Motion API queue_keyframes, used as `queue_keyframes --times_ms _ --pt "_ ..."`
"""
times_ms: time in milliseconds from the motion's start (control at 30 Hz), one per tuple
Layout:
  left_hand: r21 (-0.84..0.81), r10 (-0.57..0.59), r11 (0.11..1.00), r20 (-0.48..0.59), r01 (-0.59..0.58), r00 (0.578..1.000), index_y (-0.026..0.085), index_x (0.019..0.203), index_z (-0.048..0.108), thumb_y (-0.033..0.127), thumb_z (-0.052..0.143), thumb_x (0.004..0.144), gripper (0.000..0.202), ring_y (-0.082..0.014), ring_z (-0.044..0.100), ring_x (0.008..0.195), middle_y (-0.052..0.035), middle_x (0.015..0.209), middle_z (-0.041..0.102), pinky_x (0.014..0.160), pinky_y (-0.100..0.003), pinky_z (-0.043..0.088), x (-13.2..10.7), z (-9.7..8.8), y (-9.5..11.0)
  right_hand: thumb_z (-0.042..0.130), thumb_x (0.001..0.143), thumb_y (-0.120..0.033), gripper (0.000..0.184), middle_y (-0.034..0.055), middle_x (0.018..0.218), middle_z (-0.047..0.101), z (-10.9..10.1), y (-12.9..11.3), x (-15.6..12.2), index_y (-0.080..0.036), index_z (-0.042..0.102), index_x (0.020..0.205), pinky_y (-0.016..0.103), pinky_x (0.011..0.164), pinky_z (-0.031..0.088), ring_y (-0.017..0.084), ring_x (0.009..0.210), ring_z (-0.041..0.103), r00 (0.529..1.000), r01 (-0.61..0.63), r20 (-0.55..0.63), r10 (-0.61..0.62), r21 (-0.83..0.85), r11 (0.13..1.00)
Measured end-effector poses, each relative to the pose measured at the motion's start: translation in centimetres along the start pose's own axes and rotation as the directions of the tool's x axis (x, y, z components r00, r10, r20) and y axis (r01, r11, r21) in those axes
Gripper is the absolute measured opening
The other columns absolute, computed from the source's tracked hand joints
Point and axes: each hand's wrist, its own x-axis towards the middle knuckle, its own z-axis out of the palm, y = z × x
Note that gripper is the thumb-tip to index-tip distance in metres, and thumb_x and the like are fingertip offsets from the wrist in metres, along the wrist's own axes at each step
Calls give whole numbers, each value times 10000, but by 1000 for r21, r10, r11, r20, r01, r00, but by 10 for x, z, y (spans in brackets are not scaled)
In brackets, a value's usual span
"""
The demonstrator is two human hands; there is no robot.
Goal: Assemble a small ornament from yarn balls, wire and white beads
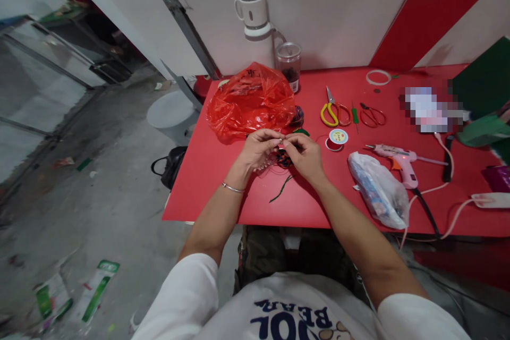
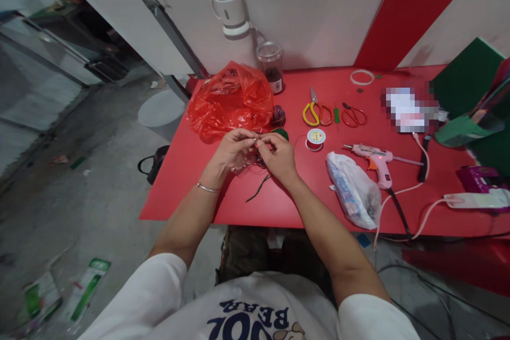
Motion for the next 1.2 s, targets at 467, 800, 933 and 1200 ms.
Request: queue_keyframes --times_ms 467,800,933,1200 --pt "278 243 932 -9 -231 970 182 733 825 268 936 618 182 -142 698 683 -38 735 785 711 -272 567 3 -1 -5 677 906 -472 277 62 876 781 3 9 1 -212 764 865 357 756 598 196 782 710 986 -163 43 160 66 984" --pt "442 362 831 28 -337 932 181 793 805 194 774 740 63 -161 725 766 -33 803 795 788 -297 581 -1 3 -7 810 788 -508 543 41 1029 771 4 15 4 -243 696 1248 301 605 562 132 643 636 948 -313 127 292 200 929" --pt "505 394 777 75 -375 916 179 807 784 180 735 778 57 -148 710 750 -27 793 780 773 -283 571 -2 3 -6 777 843 -424 309 59 1030 801 1 15 4 -239 819 1088 365 835 583 197 867 707 990 -131 61 127 64 989" --pt "572 482 709 35 -413 876 179 805 743 201 768 797 34 -134 679 684 -12 750 734 689 -256 551 0 -8 1 673 892 -411 248 79 914 802 -5 15 7 -214 822 908 391 859 549 233 870 712 993 -98 59 105 -122 988"
